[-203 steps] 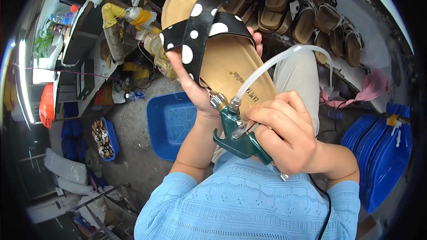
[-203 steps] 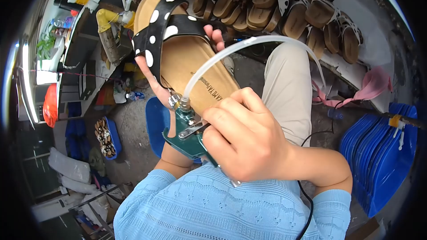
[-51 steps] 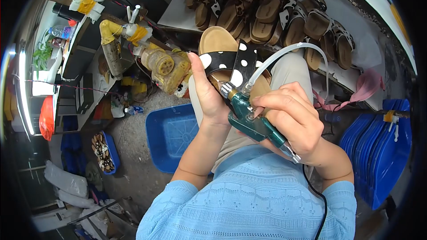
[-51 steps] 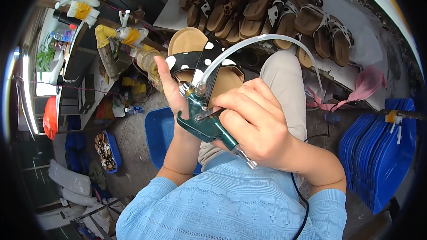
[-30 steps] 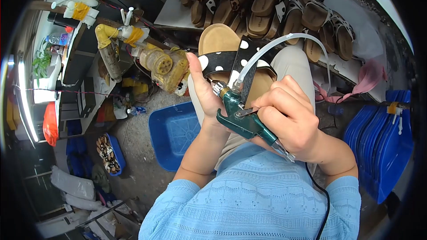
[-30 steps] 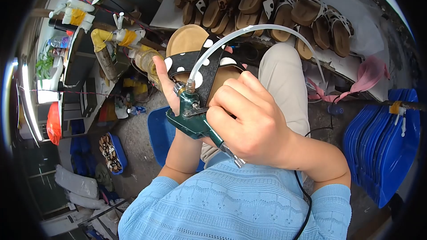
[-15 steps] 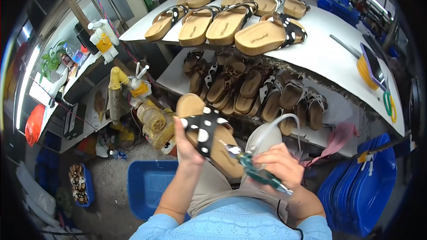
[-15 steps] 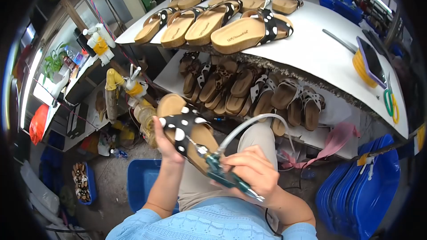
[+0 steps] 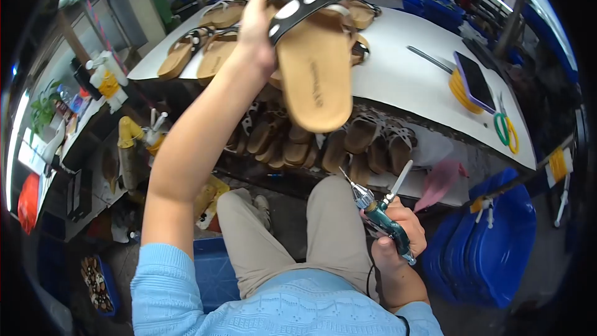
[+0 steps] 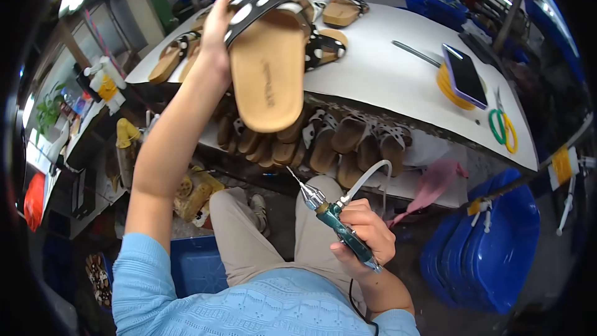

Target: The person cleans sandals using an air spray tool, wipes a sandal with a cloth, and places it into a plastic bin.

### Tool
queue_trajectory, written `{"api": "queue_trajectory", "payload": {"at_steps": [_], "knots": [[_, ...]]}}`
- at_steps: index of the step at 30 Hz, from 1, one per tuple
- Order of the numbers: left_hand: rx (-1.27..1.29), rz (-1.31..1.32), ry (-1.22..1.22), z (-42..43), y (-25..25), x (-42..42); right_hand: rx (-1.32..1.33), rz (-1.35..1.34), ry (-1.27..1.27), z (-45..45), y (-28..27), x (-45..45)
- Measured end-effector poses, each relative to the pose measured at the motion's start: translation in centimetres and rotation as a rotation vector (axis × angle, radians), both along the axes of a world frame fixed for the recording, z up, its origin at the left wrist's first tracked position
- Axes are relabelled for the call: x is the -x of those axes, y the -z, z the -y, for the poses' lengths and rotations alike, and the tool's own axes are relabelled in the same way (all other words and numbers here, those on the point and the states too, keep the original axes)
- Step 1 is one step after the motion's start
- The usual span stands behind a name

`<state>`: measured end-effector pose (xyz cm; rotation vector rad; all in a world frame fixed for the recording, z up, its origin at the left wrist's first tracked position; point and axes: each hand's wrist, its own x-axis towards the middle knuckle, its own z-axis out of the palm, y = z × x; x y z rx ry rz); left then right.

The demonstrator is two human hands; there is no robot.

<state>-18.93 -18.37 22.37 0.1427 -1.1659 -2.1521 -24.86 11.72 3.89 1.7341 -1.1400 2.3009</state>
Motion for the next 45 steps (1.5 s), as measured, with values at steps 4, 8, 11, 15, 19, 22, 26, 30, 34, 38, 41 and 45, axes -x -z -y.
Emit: {"api": "queue_trajectory", "payload": {"at_steps": [4,8,11,15,19,22,26,30,34,38,41,45], "knots": [[-0.02,0.041,0.266,3.6,0.8,13.3,-0.024,-0.04,0.107,-2.3,0.1,1.3],[1.4,0.56,-0.562,3.0,5.7,18.0,-0.099,0.079,0.295,-6.1,-0.2,1.9],[1.583,0.093,-0.943,-0.9,6.0,16.3,-0.101,0.115,0.509,-9.0,0.6,3.1],[1.268,-0.139,-0.842,-7.5,5.2,9.4,-0.078,0.245,0.615,-11.9,1.6,3.7],[1.259,-0.093,-0.826,-8.8,14.9,2.4,-0.041,0.25,0.67,-12.5,2.6,3.4],[0.804,0.433,-0.538,-6.5,25.4,-0.2,-0.064,0.245,0.686,-12.6,2.4,2.4],[0.395,1.092,-0.73,1.1,37.0,-0.9,-0.112,0.197,0.737,-12.7,1.1,1.6],[-0.143,0.831,-0.339,2.2,35.4,0.5,-0.093,0.168,0.708,-12.6,0.2,1.3],[-0.372,0.652,-0.477,5.4,38.0,2.4,-0.102,0.119,0.698,-12.8,0.4,0.8],[-0.395,0.561,-0.277,5.8,39.0,1.5,-0.195,0.033,0.825,-14.7,0.9,0.8],[-0.472,0.365,-0.05,1.3,38.2,-1.6,-0.25,0.071,0.84,-16.2,1.6,1.0],[-0.534,0.17,-0.082,-1.7,37.8,-2.3,-0.258,0.197,0.774,-14.6,2.4,1.1]]}}
